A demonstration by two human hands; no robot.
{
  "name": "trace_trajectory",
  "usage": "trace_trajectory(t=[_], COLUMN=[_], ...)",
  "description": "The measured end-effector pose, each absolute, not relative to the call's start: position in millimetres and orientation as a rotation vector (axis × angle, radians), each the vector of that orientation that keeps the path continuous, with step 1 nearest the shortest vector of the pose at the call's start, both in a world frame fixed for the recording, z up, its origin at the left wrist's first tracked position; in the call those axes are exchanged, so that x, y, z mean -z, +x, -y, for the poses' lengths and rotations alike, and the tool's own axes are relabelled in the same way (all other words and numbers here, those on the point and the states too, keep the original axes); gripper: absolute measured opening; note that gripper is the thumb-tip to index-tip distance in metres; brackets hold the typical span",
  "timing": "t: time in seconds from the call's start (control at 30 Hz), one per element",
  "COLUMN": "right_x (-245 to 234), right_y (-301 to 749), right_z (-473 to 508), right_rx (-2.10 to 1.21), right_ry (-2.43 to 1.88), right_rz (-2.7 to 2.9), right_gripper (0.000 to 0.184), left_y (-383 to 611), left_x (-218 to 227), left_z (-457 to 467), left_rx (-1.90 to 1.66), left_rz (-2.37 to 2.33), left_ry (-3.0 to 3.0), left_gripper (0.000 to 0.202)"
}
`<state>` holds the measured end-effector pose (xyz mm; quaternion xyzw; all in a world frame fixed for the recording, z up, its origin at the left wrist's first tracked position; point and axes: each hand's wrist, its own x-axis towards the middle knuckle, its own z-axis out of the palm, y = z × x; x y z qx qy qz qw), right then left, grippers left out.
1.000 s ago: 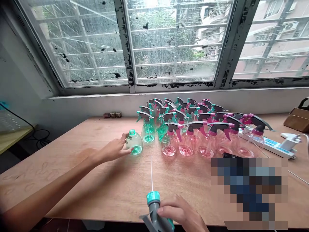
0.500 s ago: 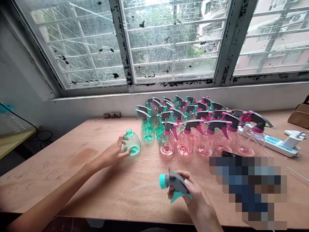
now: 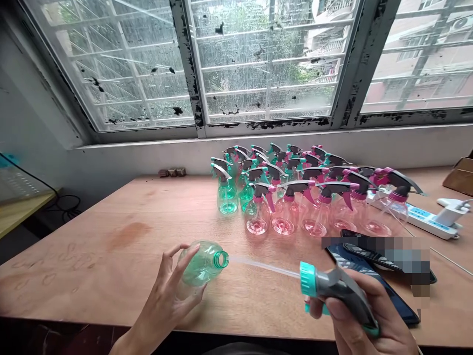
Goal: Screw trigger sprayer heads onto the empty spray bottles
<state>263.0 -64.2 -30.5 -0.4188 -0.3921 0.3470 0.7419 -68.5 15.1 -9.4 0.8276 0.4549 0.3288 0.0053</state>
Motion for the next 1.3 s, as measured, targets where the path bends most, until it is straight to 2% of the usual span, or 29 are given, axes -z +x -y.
trace_trajectory(t=[0.17, 0.33, 0.43, 0.5, 0.6, 0.7, 0.83, 1.13, 1.23, 1.3], right_x=[20.1, 15.2, 19.1, 21.8, 24.3, 26.5, 31.1, 32.0, 28.2, 26.3], right_y=[244.4, 215.8, 206.6, 204.7, 205.0, 205.5, 207.6, 213.5, 212.2, 211.7], right_z=[49.3, 33.7, 28.6, 26.6, 24.6, 23.5, 21.2, 18.3, 20.6, 22.1], right_rx=[-0.756, -1.054, -1.180, -1.198, -1.245, -1.243, -1.214, -1.285, -1.315, -1.334], right_ry=[-1.113, -1.112, -1.066, -1.095, -1.113, -1.091, -1.088, -1.041, -1.012, -0.998], right_rz=[1.064, 1.174, 1.164, 1.138, 1.125, 1.175, 1.193, 1.203, 1.199, 1.190], right_gripper=[0.029, 0.028, 0.036, 0.038, 0.034, 0.030, 0.028, 0.031, 0.031, 0.030], left_y=[-65.1, -55.9, -50.7, -49.7, -50.7, -50.5, -47.8, -57.9, -60.5, -62.3], left_x=[10.4, 11.0, 10.9, 11.7, 12.4, 8.7, 1.4, 15.2, 23.1, 26.9], left_z=[-12.3, -10.3, -8.9, -8.9, -11.7, -15.4, -14.4, -12.1, -13.7, -15.0], left_rx=[-0.985, -0.951, -0.932, -0.878, -0.852, -0.862, -0.760, -0.797, -0.860, -0.845], left_rz=[-1.389, -1.366, -1.355, -1.235, -1.054, -1.087, -1.153, -0.966, -0.881, -0.873], left_ry=[2.667, 2.516, 2.353, 2.190, 1.820, 1.586, 1.784, 1.780, 1.699, 1.731], left_gripper=[0.082, 0.086, 0.083, 0.088, 0.101, 0.094, 0.081, 0.096, 0.108, 0.106])
